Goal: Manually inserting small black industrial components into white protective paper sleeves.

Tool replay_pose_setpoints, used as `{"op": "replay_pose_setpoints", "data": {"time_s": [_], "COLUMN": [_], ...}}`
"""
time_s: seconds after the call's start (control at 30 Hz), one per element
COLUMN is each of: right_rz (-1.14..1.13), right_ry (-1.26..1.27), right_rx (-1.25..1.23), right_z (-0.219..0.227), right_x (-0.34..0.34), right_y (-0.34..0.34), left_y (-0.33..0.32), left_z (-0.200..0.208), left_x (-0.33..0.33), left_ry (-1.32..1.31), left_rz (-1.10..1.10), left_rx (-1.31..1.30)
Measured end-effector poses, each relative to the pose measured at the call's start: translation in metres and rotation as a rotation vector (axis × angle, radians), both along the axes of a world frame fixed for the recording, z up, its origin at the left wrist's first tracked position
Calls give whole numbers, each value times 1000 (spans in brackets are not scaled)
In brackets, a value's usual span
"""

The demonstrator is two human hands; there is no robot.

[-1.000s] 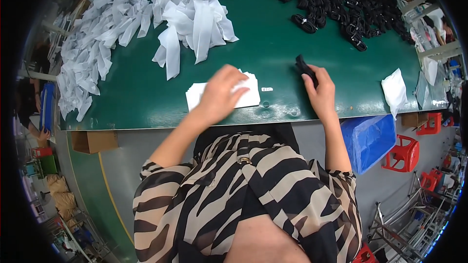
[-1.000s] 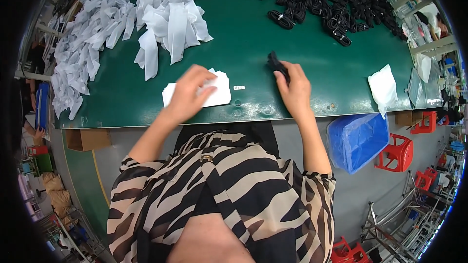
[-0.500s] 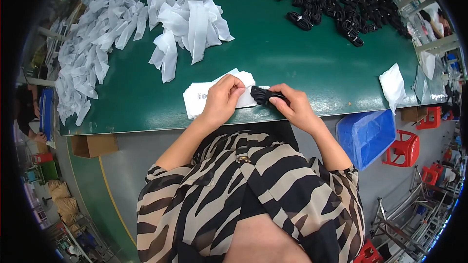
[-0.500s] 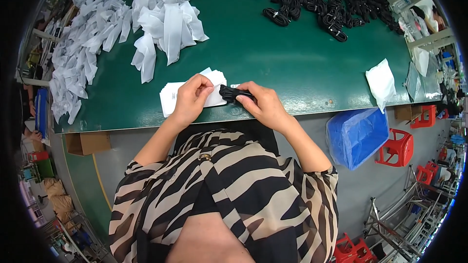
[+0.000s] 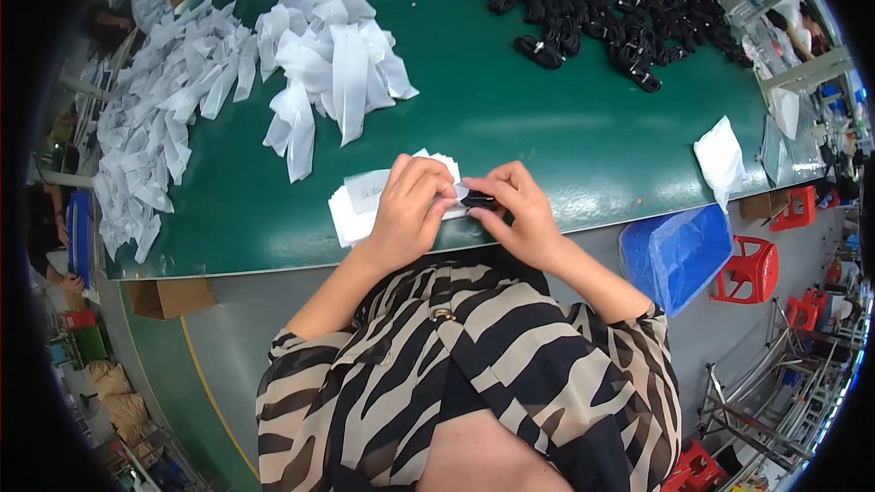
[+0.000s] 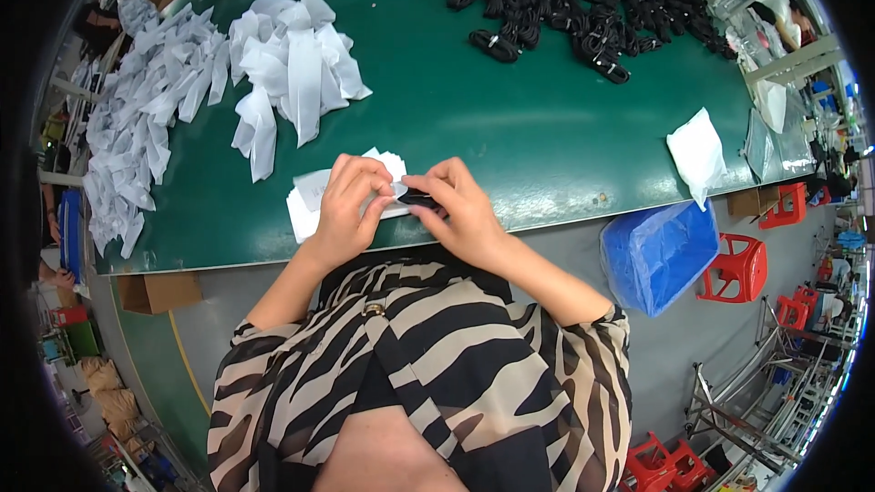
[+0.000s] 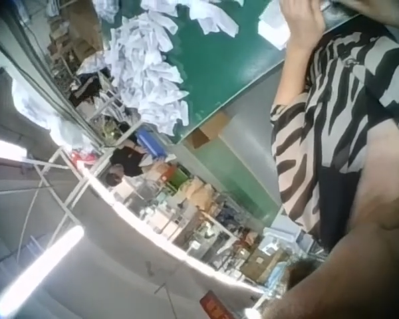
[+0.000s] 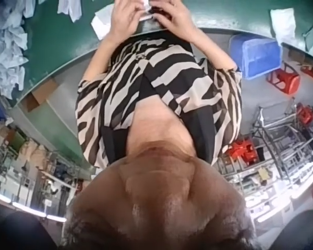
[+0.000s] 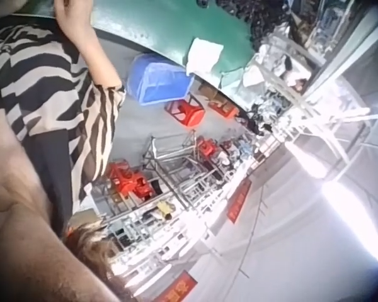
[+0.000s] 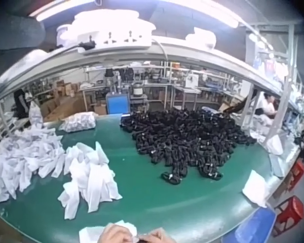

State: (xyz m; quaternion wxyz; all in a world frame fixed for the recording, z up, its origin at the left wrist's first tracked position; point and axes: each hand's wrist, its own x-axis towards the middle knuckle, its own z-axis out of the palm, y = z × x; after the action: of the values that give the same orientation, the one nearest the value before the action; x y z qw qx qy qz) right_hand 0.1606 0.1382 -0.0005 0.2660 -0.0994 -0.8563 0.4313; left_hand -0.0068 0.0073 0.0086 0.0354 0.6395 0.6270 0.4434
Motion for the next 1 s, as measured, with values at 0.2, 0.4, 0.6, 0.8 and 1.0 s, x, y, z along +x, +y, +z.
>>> {"op": "replay_pose_setpoints", "data": {"time_s": [0.2,0.4,0.6,0.8,1.0], "right_rz": [38,-492,-645,-509,-193], "right_ry": [188,250,-171,-172,-136], "right_rx": [-113,368,731,365,-111], "right_z": [-1,-1,-45,-44,-10], "right_x": [-26,-68,-75,-64,-18], "right_y": [1,112,210,169,70], "left_y": [4,5,20,0,2], "left_z": [11,44,38,-16,-30], "left_x": [-12,-99,-125,-13,3], "left_ry": [-212,-1073,92,-74,-5], "left_rz": [94,80,582,87,152], "left_rx": [-4,184,351,-191,-169]}}
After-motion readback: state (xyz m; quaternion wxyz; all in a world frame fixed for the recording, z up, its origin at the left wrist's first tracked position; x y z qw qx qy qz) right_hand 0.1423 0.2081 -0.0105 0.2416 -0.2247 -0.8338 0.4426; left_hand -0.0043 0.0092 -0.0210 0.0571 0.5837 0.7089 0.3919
